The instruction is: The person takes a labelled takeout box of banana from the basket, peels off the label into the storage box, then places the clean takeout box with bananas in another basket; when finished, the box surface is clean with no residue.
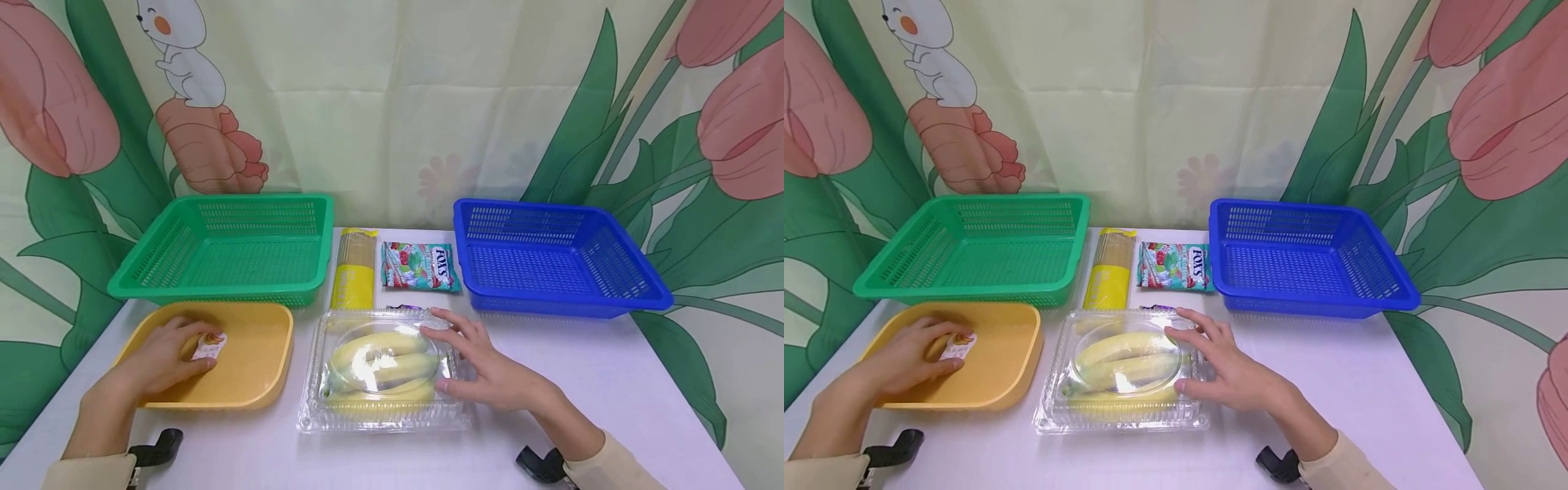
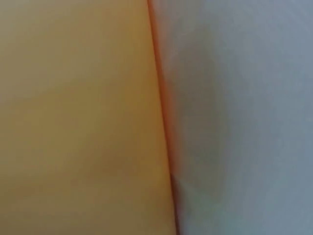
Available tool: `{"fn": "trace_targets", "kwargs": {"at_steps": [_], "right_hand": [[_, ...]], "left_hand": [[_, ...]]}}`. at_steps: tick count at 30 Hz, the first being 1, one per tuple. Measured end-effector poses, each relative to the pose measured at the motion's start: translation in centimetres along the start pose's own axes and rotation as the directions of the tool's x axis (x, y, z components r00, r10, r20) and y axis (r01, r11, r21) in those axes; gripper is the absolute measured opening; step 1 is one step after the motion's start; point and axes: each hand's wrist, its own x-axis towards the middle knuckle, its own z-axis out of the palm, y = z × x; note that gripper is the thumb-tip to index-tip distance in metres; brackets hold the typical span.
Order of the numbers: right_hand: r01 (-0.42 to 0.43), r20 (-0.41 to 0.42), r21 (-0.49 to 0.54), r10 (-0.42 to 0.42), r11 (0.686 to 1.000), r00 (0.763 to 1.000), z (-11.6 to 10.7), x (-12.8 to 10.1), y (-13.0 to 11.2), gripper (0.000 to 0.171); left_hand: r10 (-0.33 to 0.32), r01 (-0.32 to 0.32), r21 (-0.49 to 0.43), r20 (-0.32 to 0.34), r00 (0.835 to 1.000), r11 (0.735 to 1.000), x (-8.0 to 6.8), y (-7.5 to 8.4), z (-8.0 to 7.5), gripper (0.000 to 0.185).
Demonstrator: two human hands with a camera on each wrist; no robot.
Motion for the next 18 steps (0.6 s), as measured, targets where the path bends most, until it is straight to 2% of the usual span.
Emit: {"fn": "trace_targets", "kwargs": {"at_steps": [6,13,18], "right_hand": [[-0.007,0.002,0.002,0.007,1.0,1.0,0.11,0.06,0.11,0.07],[0.005,0.001,0.006,-0.005,1.0,1.0,-0.03,0.07,0.14,0.07],[0.011,-0.001,0.012,-0.011,1.0,1.0,-0.05,0.13,0.21,0.07]], "left_hand": [[-0.027,0.027,0.001,0.04,0.999,1.0,-0.05,-0.15,-0.03,0.055],[0.034,-0.033,-0.069,0.025,0.999,0.997,-0.44,-0.36,-0.07,0.053],[0.023,-0.022,-0.048,0.022,1.0,0.999,-0.47,-0.37,-0.14,0.05]]}}
